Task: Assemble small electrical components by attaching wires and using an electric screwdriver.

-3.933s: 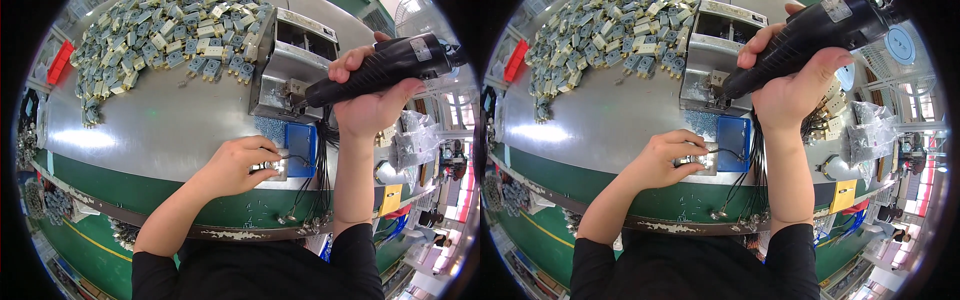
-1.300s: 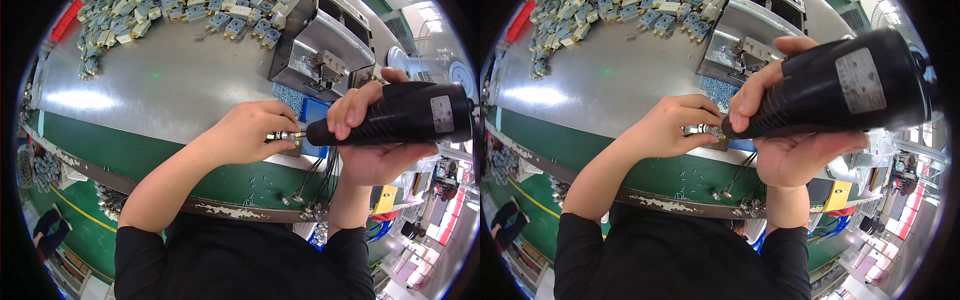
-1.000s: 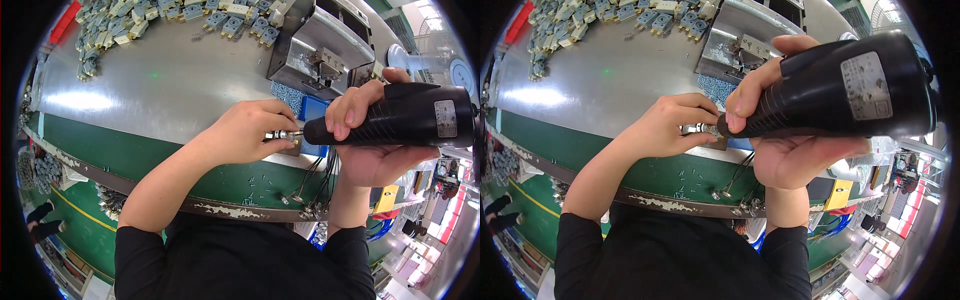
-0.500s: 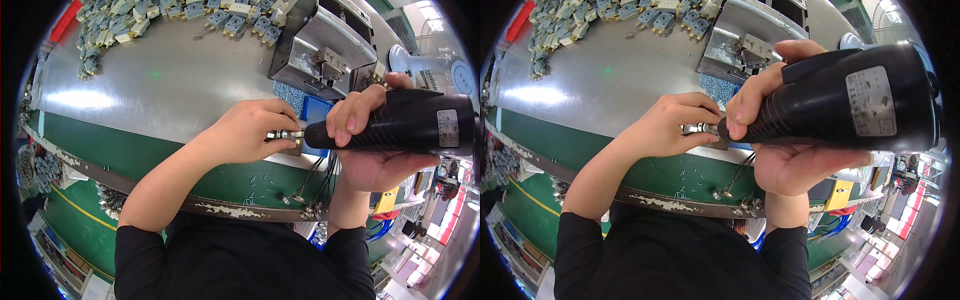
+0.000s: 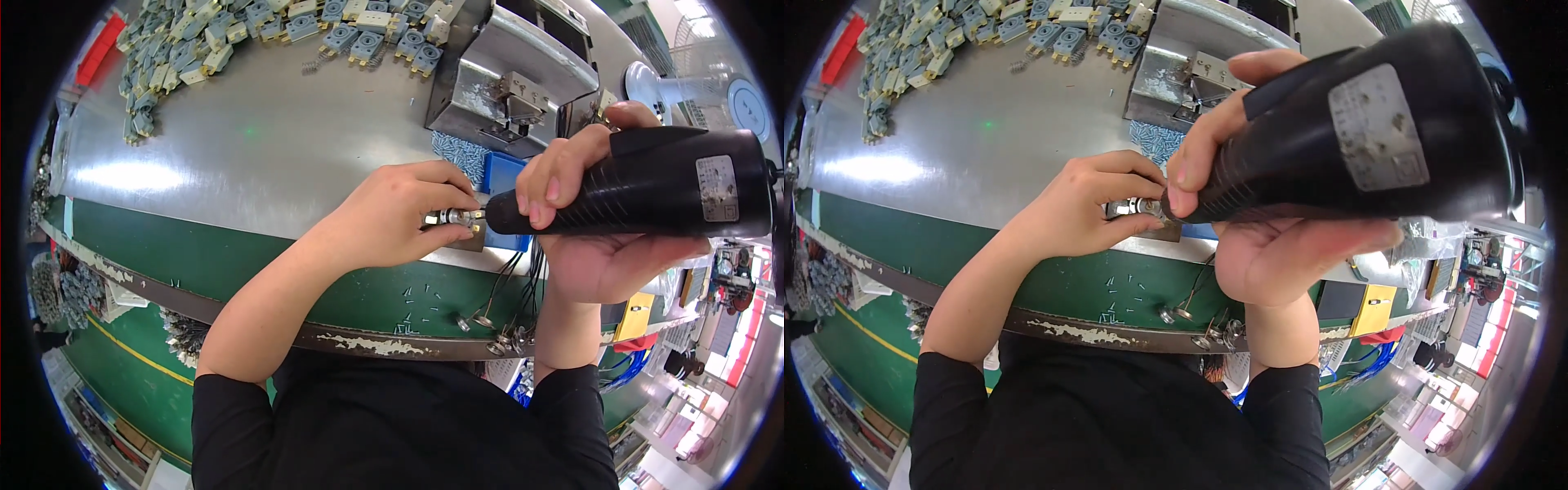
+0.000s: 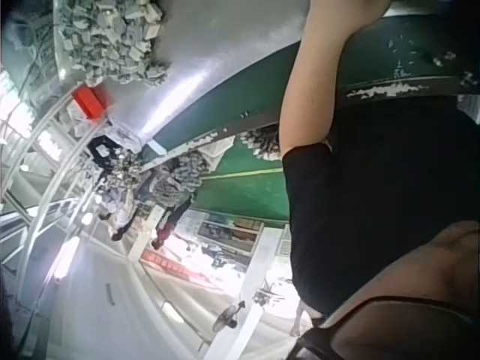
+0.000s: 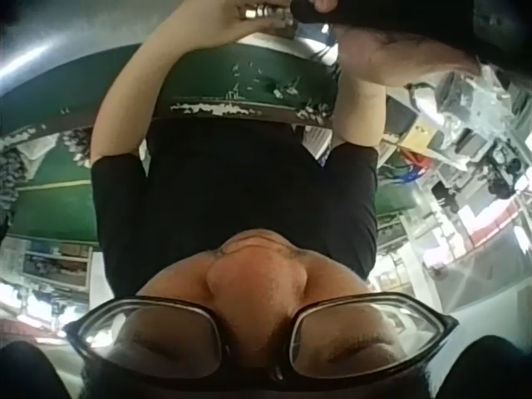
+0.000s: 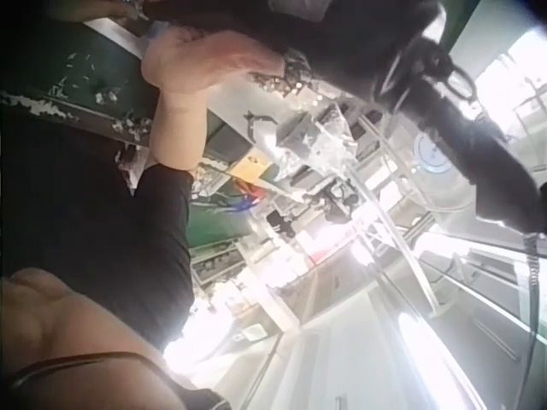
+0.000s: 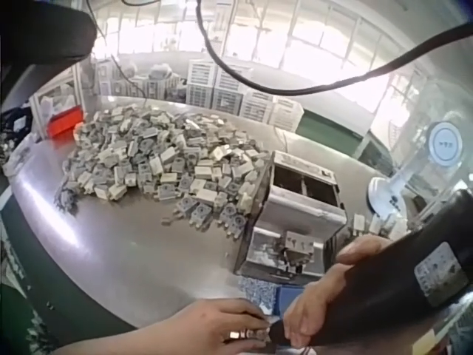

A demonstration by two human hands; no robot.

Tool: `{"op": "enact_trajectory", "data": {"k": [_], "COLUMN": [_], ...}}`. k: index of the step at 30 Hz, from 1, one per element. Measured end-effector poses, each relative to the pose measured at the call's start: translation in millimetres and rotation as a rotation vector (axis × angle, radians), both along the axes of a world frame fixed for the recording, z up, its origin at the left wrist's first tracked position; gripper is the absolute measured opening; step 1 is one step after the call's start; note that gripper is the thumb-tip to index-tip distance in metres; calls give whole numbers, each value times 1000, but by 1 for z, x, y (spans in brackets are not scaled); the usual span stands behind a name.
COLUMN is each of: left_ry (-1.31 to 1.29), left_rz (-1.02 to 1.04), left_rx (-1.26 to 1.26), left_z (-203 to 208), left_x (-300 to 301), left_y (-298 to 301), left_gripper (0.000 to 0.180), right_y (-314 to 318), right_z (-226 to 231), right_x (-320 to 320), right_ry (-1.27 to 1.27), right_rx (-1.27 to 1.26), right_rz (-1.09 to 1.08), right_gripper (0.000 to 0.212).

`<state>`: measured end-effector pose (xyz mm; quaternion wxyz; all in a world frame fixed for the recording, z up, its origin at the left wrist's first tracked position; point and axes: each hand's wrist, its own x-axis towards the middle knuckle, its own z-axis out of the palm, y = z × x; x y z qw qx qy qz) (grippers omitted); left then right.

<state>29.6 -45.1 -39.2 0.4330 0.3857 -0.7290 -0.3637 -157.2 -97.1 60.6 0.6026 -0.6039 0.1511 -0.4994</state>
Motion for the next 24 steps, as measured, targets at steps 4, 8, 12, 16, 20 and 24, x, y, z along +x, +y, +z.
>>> {"op": "enact_trajectory", "data": {"k": [4, 8, 12, 16, 20, 24], "left_ry": [1, -7, -11, 18, 21, 4], "left_rz": [20, 29, 21, 31, 17, 28], "left_rx": [1, -93, -41, -39, -28, -23], "left_z": [2, -1, 1, -2, -2, -2], "left_x": [-1, -3, -5, -5, -6, -4], "left_y": [1, -1, 0, -1, -2, -1], "left_gripper": [24, 24, 25, 26, 26, 25], "right_y": [2, 9, 3, 5, 2, -2], "right_z": [1, -3, 4, 15, 16, 15], "right_x": [1, 10, 4, -7, -13, -13], "right_ry": [26, 291, 43, 152, 118, 106], "right_rx": [45, 33, 82, -71, -125, -106], "right_rz": [-22, -202, -98, -55, -10, 17], "right_gripper": [121, 124, 126, 127, 126, 124]}}
